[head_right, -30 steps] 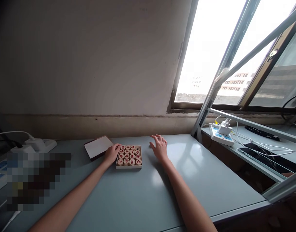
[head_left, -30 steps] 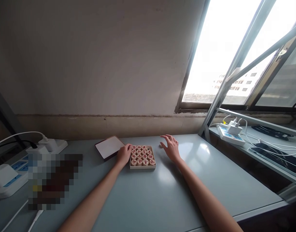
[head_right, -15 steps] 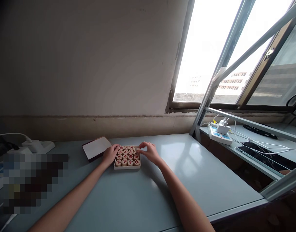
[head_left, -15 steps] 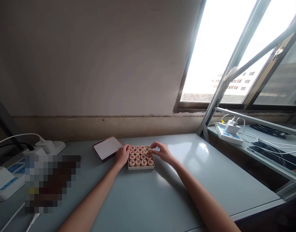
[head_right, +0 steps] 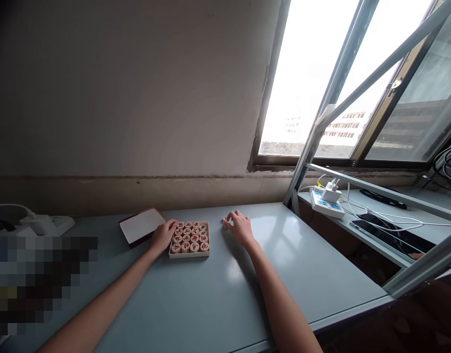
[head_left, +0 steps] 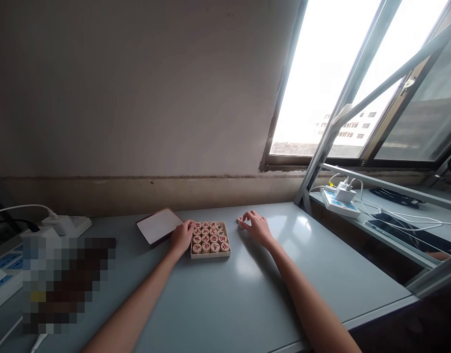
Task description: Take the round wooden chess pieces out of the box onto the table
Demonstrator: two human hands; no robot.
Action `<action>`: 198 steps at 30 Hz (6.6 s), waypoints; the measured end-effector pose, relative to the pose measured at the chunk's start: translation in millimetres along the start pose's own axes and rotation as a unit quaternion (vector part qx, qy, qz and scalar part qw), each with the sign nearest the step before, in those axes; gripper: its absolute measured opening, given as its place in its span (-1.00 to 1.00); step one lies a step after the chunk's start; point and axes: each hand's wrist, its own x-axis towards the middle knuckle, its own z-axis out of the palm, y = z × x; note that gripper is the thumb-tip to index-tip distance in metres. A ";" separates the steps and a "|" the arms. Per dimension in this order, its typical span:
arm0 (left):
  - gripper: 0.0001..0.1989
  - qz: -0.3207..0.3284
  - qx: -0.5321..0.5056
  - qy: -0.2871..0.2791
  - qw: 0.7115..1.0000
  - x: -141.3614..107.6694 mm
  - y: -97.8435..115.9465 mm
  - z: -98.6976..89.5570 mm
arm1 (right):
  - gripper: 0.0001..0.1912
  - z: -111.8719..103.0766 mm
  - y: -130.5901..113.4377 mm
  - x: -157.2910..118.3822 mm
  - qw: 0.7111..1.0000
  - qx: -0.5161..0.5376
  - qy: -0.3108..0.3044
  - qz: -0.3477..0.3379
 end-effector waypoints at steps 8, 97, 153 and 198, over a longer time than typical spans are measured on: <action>-0.71 -0.001 -0.012 0.002 1.000 1.2 -2.6 1.7 | -0.75 -1.6 -47.4 -9.0 0.965 0.102 -0.170 -0.170; -0.70 0.053 0.042 -0.045 0.997 -6.3 12.7 -4.9 | -0.68 8.8 -36.1 -8.7 0.994 -0.034 0.052 -0.093; -0.69 0.045 0.046 -0.038 0.997 -4.1 10.3 -4.1 | -0.76 -10.7 -75.2 -24.7 0.947 0.022 -0.207 -0.245; -0.67 0.059 0.044 -0.041 0.996 -3.7 6.5 -1.9 | -0.69 -18.7 -68.9 -21.6 0.906 0.140 -0.320 -0.241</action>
